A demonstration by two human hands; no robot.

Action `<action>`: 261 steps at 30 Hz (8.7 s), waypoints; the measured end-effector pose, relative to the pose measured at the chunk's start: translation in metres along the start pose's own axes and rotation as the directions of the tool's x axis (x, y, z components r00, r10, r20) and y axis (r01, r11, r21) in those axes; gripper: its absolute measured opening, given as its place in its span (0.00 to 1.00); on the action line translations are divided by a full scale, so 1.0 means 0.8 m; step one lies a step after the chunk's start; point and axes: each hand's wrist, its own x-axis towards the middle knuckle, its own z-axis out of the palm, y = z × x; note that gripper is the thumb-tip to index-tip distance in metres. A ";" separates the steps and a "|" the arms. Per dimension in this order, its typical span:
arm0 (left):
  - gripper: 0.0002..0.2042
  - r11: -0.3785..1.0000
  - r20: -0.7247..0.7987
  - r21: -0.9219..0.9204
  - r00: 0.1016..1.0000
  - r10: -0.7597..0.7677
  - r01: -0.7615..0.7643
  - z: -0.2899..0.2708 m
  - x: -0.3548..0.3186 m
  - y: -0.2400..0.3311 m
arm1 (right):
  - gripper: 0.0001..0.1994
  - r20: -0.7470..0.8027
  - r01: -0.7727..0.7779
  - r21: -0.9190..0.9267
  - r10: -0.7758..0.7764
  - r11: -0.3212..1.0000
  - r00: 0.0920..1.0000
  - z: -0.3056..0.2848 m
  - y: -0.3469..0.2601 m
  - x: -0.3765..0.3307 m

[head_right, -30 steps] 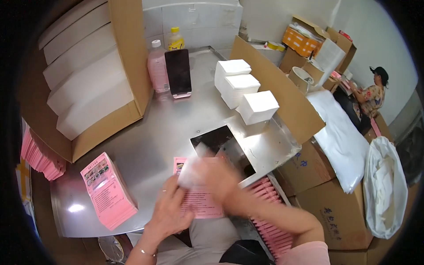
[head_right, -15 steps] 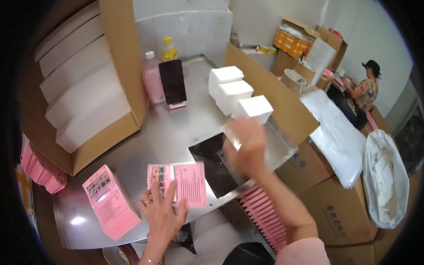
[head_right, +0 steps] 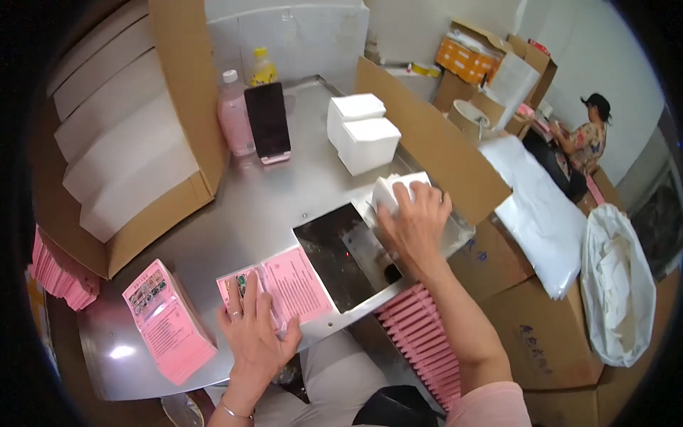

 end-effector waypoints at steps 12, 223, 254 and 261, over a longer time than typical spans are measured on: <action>0.25 0.992 0.030 -0.100 0.997 0.076 -0.072 -0.009 0.007 0.001 | 0.11 0.201 -0.117 0.160 0.084 0.980 0.976 -0.013 0.002 0.021; 0.19 0.838 0.081 -0.513 0.961 0.264 -0.187 0.017 -0.003 0.013 | 0.22 0.069 0.159 0.543 -0.232 0.825 0.970 -0.012 -0.043 -0.050; 0.31 0.994 -0.002 -0.101 0.999 0.044 -0.044 -0.005 0.002 -0.005 | 0.07 0.114 -0.056 0.326 0.019 0.944 0.993 0.015 0.018 -0.030; 0.32 0.992 0.008 -0.115 0.998 0.055 -0.054 -0.004 -0.002 -0.002 | 0.05 0.148 -0.043 0.348 -0.010 0.936 0.989 0.007 0.027 -0.026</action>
